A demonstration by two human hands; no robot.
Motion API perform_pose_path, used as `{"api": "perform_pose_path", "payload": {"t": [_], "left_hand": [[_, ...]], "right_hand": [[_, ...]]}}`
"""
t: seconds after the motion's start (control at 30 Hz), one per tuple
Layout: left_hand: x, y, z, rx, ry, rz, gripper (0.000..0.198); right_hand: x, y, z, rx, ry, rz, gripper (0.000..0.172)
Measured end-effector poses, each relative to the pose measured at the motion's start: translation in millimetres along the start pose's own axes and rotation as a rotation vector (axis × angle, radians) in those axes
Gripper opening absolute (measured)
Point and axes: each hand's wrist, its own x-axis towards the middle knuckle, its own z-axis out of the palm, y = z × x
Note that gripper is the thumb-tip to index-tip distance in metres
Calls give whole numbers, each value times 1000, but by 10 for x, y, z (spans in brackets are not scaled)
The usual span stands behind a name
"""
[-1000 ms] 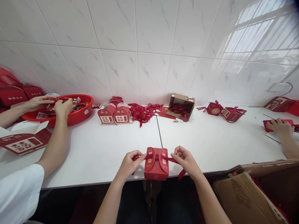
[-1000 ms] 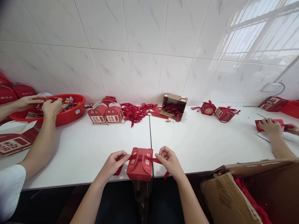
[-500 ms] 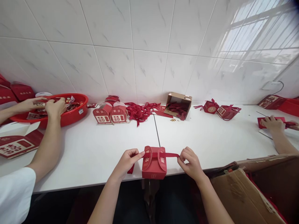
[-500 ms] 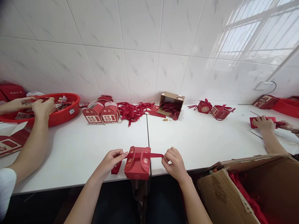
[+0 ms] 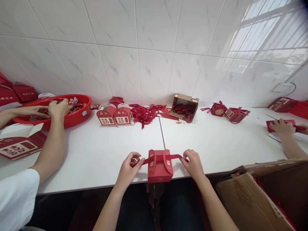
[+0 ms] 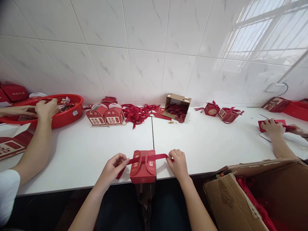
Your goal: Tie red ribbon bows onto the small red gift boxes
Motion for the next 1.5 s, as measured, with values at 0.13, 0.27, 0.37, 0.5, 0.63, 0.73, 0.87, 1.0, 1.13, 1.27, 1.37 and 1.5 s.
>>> {"api": "perform_pose_path", "payload": {"t": [0.13,0.27,0.37,0.5,0.63,0.73,0.87,1.0,1.13,1.27,1.37,1.5], "left_hand": [[-183,25,-55,111,293,149,25],[-447,62,-98,232,-17,28,26],[-512,35,-63,180,-195,-81,26],[-418,-44,49,-57,-88,-190,38],[-314,-83,87,-571,-1,-257,40],[-255,-70,32,-966,42,-328,26],[-180,6,-78,-1102,224,-317,18],[-149,183,-156,-976,380,-126,15],[-136,491,-178,-772,452,154,21],[-105,864,-140,-550,359,347,19],[-85,1117,-72,-376,310,463,20],[-64,1356,31,-326,274,540,21]], "right_hand": [[-130,-77,-182,53,-74,175,31],[-281,-271,-350,321,-260,398,32],[-311,-436,-291,617,-388,502,35],[-291,-584,-68,1054,-260,822,42],[-231,-590,31,1508,14,1116,34],[-159,-514,14,1630,71,1163,29],[-84,-425,-32,1539,198,1046,21],[2,-430,-177,1321,414,877,18],[198,-517,-469,1179,485,711,20],[460,-686,-758,938,435,490,22],[643,-851,-888,862,370,334,25],[820,-1032,-952,850,324,204,20]]}}
